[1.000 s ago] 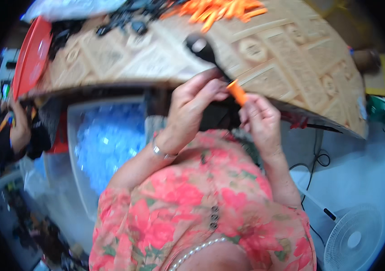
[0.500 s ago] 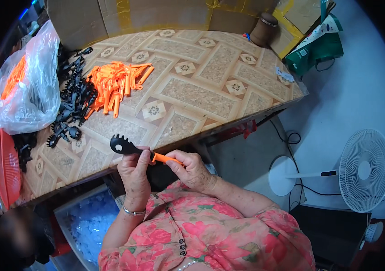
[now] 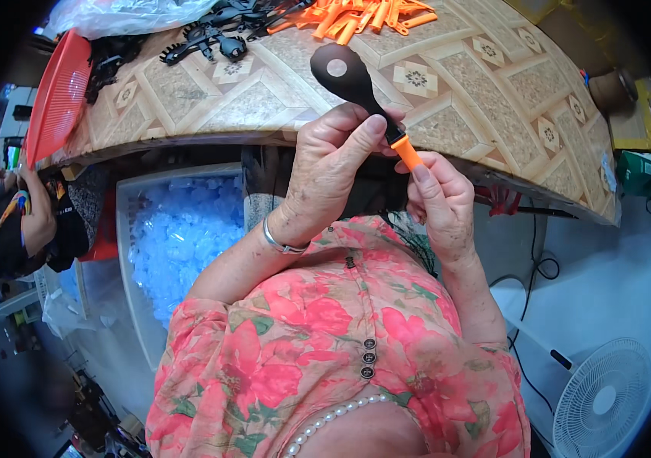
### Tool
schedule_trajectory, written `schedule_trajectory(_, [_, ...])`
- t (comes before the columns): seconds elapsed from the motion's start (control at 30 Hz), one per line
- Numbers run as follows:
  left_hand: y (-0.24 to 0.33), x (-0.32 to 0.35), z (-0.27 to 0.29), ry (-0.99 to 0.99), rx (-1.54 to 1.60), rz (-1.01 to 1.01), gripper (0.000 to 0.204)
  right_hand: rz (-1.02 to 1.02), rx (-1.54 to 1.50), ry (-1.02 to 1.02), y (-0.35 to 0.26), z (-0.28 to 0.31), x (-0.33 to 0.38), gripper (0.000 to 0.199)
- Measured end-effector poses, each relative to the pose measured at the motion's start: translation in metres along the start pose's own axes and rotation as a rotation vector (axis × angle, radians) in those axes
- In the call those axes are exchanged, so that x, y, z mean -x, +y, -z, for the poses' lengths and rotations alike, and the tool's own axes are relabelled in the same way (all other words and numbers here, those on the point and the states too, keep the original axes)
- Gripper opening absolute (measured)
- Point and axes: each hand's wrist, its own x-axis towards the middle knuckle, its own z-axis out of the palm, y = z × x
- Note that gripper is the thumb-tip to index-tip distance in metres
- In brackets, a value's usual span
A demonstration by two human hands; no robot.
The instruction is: The person assembles small garden tools by inserting orange plastic handles into black metal heads. She repeatedly picks up a handle and a head, fits them together, and occasionally uses a small hammer to tap the handle into place. The finished tools are placed on the table.
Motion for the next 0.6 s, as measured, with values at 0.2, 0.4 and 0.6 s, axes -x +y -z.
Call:
schedule_trajectory(0.2, [0.002, 0.002, 0.014, -0.076, -0.12, -0.019, 0.022, -0.021, -0.063, -0.016, 0.006, -0.006, -0.006, 0.025])
schedule_trajectory(0.4, [0.002, 0.006, 0.013, -0.055, -0.189, -0.071, 0.018, -0.029, -0.023, -0.009, 0.012, -0.008, -0.006, 0.025])
schedule_trajectory(0.6, [-0.007, 0.004, 0.02, -0.019, -0.251, -0.096, 0.014, 0.062, 0.213, 0.039, 0.016, -0.007, -0.009, 0.021])
